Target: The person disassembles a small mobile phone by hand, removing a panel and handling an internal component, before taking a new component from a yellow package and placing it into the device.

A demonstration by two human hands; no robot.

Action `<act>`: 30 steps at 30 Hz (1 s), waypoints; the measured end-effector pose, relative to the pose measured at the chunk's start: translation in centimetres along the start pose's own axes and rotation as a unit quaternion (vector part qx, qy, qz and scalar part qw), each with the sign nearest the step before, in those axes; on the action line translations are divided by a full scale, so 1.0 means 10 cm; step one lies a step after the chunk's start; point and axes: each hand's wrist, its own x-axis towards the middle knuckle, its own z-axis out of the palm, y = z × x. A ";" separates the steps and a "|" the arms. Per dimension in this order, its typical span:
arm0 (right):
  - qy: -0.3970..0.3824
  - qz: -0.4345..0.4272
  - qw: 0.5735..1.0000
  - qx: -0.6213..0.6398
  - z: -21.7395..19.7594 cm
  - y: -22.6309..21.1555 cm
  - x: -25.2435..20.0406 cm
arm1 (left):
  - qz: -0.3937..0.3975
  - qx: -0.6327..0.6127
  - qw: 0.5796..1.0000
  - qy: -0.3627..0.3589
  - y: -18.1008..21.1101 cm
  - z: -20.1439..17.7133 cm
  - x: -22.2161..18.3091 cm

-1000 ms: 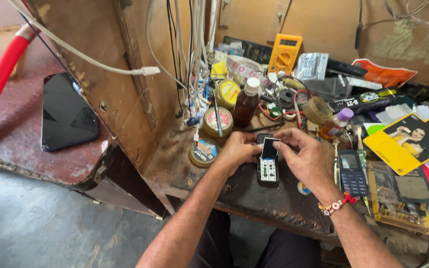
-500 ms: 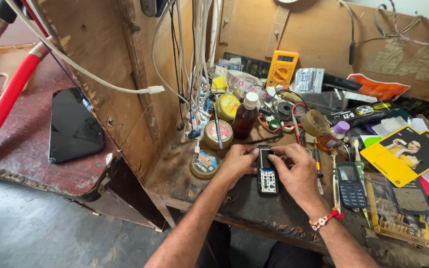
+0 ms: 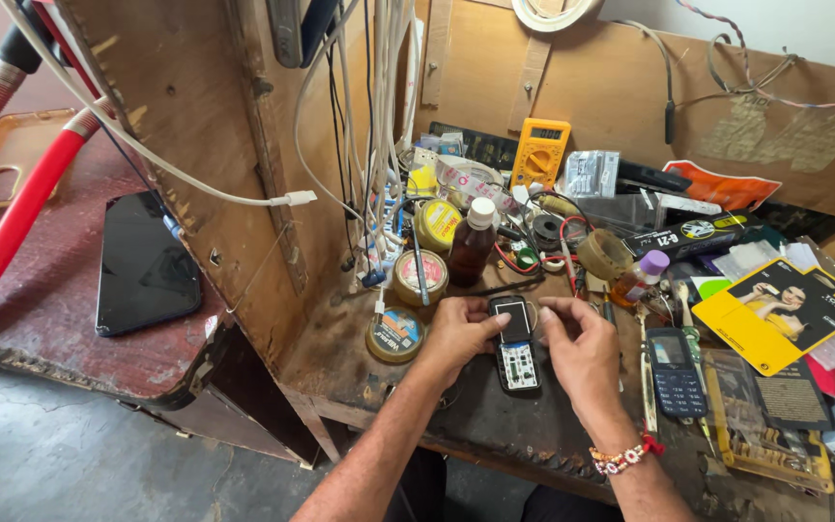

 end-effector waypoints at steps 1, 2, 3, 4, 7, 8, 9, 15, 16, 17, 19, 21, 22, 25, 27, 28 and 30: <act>-0.007 0.025 0.999 0.024 0.01 0.03 0.02 | -0.005 -0.007 1.000 0.001 -0.01 0.00 -0.01; -0.013 0.048 0.998 0.048 0.01 0.05 0.03 | -0.008 -0.013 1.000 0.000 0.00 0.00 -0.01; -0.033 0.060 0.995 0.066 0.01 0.07 0.03 | -0.012 -0.019 1.000 0.000 0.01 0.00 -0.01; -0.052 0.073 0.993 0.082 0.01 0.08 0.01 | -0.011 -0.026 1.000 -0.002 0.02 0.00 -0.02; -0.062 0.093 0.988 0.102 0.07 0.08 -0.01 | -0.004 -0.044 0.999 -0.008 0.02 -0.02 -0.04; -0.057 0.097 0.988 0.103 0.09 0.08 0.00 | -0.002 -0.049 0.999 -0.011 0.02 -0.02 -0.05; -0.055 0.100 0.987 0.111 0.09 0.09 0.00 | 0.000 -0.055 0.998 -0.013 0.01 -0.02 -0.05; -0.050 0.114 0.981 0.152 0.12 0.10 0.02 | 0.004 -0.043 0.999 -0.021 0.00 -0.03 -0.04; -0.056 0.115 0.980 0.153 0.10 0.07 0.01 | 0.001 -0.049 0.999 -0.020 0.02 -0.03 -0.05; -0.062 0.117 0.979 0.155 0.08 0.04 -0.01 | -0.002 -0.054 0.998 -0.019 0.03 -0.03 -0.07; -0.022 0.058 0.994 0.092 0.08 -0.04 -0.08 | -0.001 -0.063 0.998 -0.008 0.06 -0.03 -0.11; 0.019 0.000 1.000 0.020 0.10 -0.13 -0.15 | 0.011 -0.070 0.997 0.008 0.09 0.00 -0.12; 0.044 -0.027 0.998 -0.021 0.11 -0.17 -0.21 | 0.011 -0.068 0.998 0.010 0.09 0.00 -0.14; 0.078 -0.065 0.992 -0.079 0.18 -0.29 -0.35 | 0.013 -0.057 0.998 0.014 0.11 0.00 -0.13; 0.092 -0.099 0.985 -0.111 0.23 -0.34 -0.41 | 0.010 -0.042 0.999 0.017 0.09 0.00 -0.13; 0.100 -0.128 0.978 -0.133 0.25 -0.36 -0.43 | 0.006 -0.045 0.999 0.018 0.09 0.00 -0.13; 0.111 -0.153 0.969 -0.160 0.29 -0.39 -0.46 | -0.003 -0.052 0.998 0.021 0.08 -0.01 -0.12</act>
